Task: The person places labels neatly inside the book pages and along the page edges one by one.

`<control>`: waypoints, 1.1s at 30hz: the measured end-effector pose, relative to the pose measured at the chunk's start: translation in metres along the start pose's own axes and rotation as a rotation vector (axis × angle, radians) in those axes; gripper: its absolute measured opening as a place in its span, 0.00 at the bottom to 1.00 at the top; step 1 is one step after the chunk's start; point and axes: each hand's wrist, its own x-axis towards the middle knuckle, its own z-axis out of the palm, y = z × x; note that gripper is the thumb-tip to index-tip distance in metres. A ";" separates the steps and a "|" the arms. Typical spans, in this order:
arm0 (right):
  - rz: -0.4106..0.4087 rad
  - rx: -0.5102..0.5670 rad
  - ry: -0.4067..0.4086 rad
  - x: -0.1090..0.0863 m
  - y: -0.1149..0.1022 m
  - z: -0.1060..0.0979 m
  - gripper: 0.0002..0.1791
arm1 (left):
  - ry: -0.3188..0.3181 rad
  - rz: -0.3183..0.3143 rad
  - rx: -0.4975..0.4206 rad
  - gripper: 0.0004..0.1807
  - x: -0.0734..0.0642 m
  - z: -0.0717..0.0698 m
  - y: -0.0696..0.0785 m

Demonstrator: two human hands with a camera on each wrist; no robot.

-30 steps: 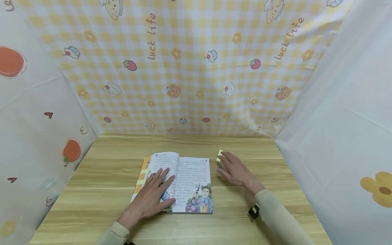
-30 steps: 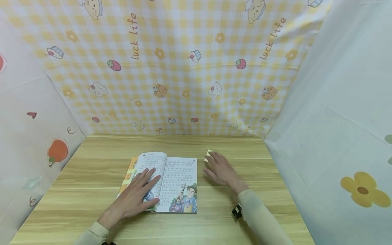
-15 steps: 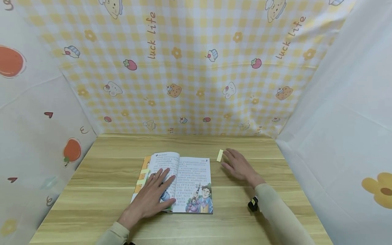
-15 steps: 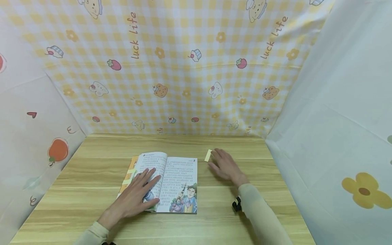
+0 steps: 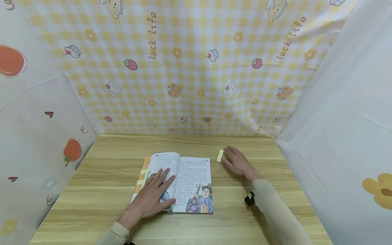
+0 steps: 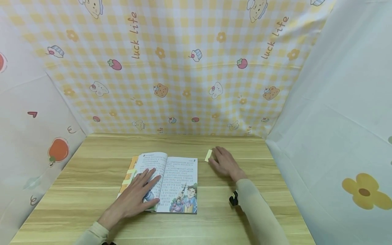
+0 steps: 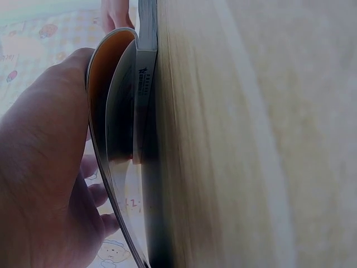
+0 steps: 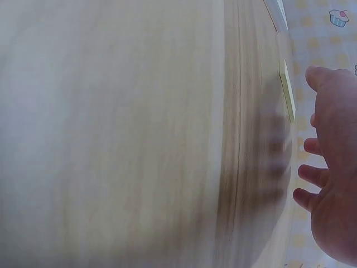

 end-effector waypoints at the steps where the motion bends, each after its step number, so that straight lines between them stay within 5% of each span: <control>1: 0.003 0.004 -0.001 0.001 0.000 0.000 0.38 | -0.002 -0.003 -0.002 0.46 0.000 0.000 0.000; 10: 0.047 0.030 -0.040 0.009 -0.001 0.005 0.40 | -0.015 -0.006 -0.007 0.46 0.000 -0.001 -0.001; 33: -0.046 -0.032 0.009 0.015 -0.008 0.012 0.35 | -0.007 -0.014 -0.030 0.46 -0.002 -0.001 -0.001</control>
